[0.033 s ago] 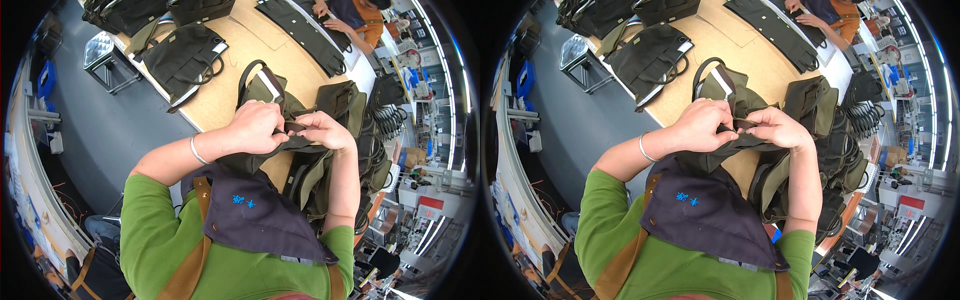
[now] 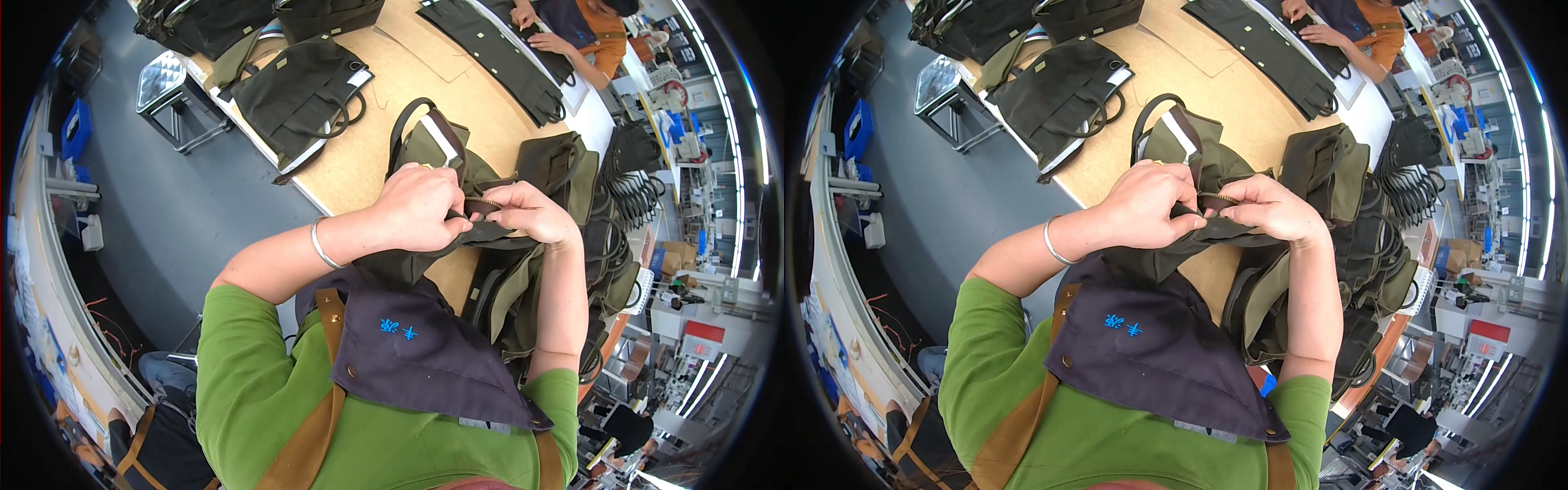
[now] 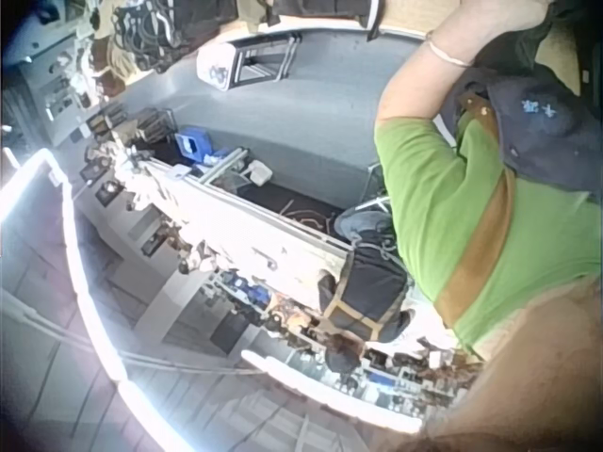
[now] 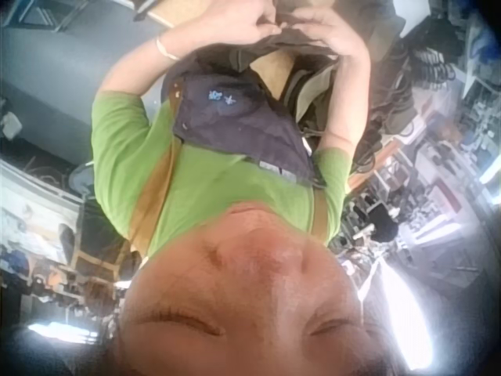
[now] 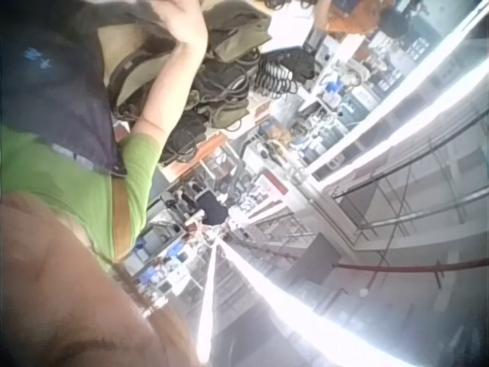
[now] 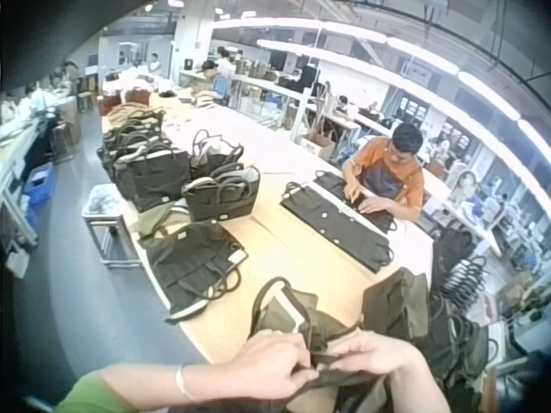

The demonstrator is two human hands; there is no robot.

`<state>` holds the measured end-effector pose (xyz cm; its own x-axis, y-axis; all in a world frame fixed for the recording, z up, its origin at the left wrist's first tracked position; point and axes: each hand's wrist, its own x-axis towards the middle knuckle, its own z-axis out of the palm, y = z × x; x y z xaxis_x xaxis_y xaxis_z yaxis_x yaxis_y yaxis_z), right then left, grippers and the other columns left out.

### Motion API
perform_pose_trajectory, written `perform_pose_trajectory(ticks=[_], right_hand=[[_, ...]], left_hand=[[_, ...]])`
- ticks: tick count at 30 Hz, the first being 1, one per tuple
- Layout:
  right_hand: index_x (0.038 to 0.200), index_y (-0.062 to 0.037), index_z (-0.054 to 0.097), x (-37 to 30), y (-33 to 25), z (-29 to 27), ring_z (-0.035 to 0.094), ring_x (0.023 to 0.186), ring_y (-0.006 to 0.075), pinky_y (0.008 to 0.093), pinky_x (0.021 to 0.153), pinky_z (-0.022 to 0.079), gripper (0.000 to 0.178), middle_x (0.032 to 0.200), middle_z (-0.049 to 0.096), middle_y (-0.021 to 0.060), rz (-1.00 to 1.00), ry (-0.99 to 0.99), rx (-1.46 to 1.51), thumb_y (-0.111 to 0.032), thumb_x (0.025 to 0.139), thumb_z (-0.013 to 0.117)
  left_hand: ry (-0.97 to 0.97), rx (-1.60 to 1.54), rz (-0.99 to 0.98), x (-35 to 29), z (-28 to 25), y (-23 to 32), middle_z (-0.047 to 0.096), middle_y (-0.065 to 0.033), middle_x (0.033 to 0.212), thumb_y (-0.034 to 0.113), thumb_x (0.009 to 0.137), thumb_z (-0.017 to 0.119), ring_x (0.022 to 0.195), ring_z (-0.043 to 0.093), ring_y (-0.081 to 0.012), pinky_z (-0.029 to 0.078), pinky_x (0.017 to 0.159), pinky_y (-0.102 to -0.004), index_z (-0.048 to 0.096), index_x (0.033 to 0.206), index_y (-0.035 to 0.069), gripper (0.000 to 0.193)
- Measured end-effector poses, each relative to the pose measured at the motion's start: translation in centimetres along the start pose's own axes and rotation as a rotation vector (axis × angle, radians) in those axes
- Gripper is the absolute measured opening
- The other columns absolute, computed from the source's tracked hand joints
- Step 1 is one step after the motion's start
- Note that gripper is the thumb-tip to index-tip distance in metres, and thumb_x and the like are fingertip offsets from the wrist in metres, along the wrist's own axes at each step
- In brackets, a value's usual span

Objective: Assembling or inspecting green canvas bags by attaching hardware and checking linings.

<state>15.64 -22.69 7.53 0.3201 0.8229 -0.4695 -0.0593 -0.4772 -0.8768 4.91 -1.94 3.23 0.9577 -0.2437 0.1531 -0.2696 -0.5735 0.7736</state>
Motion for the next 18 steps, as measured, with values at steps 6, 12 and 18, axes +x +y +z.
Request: perform_pose_trajectory(ticks=[6,12,18], right_hand=[[0.101,0.0044,0.07,0.4,0.5,0.3,0.042,0.066,0.0023,0.0209,0.058,0.034,0.022,0.073,0.056,-0.006,-0.015,0.063,-0.02,-0.005,0.086,0.057],[0.098,0.004,0.07,0.3,0.7,0.3,0.043,0.065,0.0014,0.02,0.057,0.034,0.019,0.072,0.057,-0.0053,-0.015,0.093,-0.015,-0.009,0.088,0.06],[0.097,0.0029,0.069,0.0,-0.6,1.4,0.054,0.07,0.0026,0.0197,0.062,0.044,0.015,0.081,0.065,-0.0016,0.015,0.109,-0.071,-0.001,0.083,0.071]], left_hand=[[0.019,0.001,-0.011,-0.1,0.0,0.3,0.064,-0.0087,0.084,0.022,0.074,0.076,0.08,0.063,-0.0289,0.047,0.071,-0.0398,0.072,0.075,0.006,0.016],[0.035,0.004,-0.024,-0.1,0.1,0.4,0.064,-0.0081,0.084,0.022,0.073,0.076,0.081,0.063,-0.0278,0.046,0.071,-0.0393,0.073,0.077,0.006,0.017],[0.067,0.043,-0.022,-0.3,0.2,0.5,0.064,-0.0077,0.084,0.023,0.073,0.076,0.08,0.063,-0.0269,0.044,0.073,-0.0381,0.073,0.078,0.006,0.018]])
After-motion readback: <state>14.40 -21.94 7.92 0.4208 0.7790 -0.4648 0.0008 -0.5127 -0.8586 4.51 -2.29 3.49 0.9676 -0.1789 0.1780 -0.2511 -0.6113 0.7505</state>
